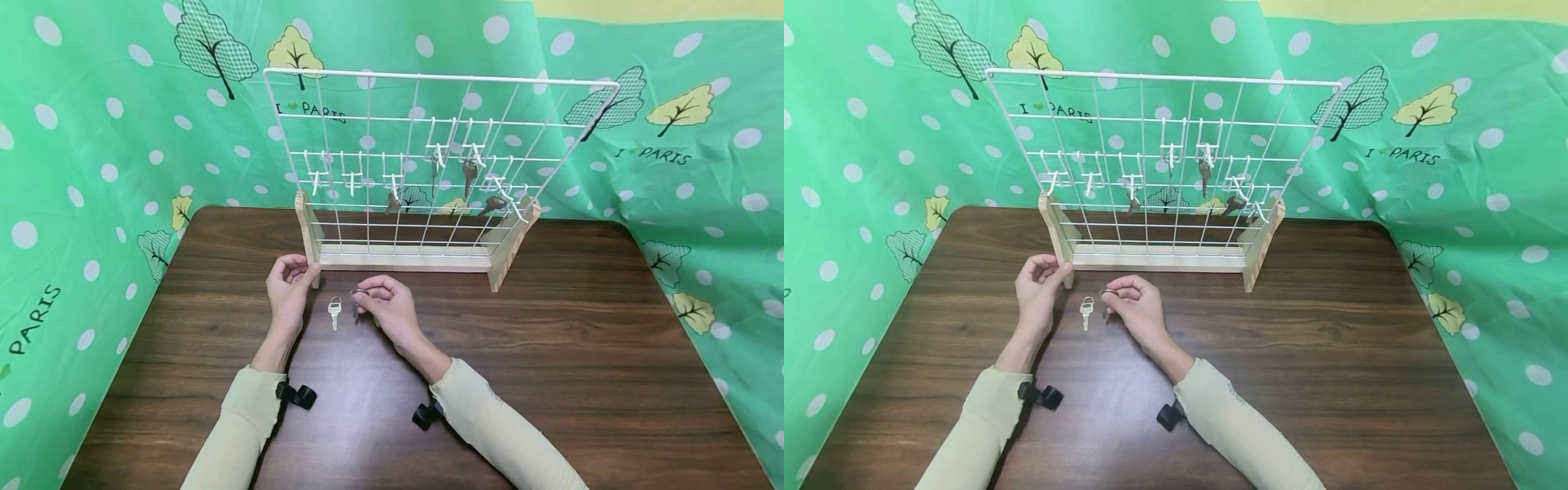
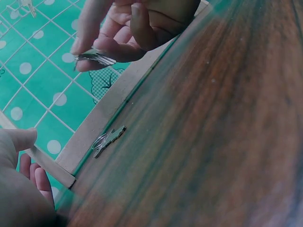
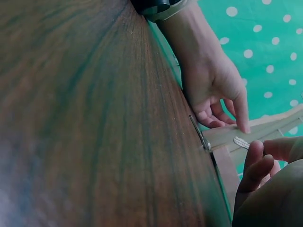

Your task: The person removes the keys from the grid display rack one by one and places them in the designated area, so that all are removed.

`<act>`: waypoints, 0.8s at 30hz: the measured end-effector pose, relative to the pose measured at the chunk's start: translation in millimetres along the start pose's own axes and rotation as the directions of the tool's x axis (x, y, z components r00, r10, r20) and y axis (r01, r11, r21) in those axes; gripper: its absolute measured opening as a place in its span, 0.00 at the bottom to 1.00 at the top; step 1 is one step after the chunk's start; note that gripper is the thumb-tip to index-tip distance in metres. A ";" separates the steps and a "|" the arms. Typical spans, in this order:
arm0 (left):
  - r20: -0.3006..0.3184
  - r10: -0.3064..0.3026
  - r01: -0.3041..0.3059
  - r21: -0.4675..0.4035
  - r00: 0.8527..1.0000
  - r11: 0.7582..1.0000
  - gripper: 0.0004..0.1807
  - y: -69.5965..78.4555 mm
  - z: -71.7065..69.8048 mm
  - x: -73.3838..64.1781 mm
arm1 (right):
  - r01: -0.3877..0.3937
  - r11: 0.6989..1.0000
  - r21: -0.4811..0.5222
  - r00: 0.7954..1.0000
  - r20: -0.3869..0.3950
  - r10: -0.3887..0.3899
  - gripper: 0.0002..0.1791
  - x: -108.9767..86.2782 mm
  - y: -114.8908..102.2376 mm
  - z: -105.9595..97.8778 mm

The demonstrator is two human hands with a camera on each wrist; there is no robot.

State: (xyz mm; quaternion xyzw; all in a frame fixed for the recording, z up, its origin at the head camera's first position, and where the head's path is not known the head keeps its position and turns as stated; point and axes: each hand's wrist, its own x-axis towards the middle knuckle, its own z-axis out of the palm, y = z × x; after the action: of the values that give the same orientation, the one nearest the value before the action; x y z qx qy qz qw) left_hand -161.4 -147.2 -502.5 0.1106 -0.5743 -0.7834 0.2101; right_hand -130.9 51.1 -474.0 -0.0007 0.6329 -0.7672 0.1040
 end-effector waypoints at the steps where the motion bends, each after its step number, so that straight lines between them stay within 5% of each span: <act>1: 0.000 0.000 0.000 0.000 1.000 1.000 0.18 0.1 0.1 0.0 | -0.004 1.000 0.002 1.000 0.003 0.004 0.11 0.3 0.2 -0.5; 7: 0.006 0.003 -0.003 -0.001 1.000 1.000 0.17 0.1 0.8 -1.3 | -0.025 0.999 -0.041 0.999 0.038 0.027 0.17 3.3 3.0 -4.5; 18: 0.012 0.009 -0.009 -0.001 1.000 1.000 0.16 -0.6 0.3 -0.6 | -0.023 0.976 -0.217 0.980 0.189 0.065 0.10 6.0 5.9 -9.0; 24: 0.009 0.005 -0.005 -0.002 1.000 1.000 0.16 -0.5 -0.7 -1.3 | 0.006 0.947 -0.321 0.978 0.201 0.062 0.05 7.4 8.3 -10.4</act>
State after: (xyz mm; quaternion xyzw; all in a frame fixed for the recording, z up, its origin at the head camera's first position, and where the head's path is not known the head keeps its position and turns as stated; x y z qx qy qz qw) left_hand -160.0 -147.1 -503.2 0.1054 -0.5750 -0.7839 0.2094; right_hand -138.2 58.6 -485.1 -0.0890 0.7343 -0.6487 0.1793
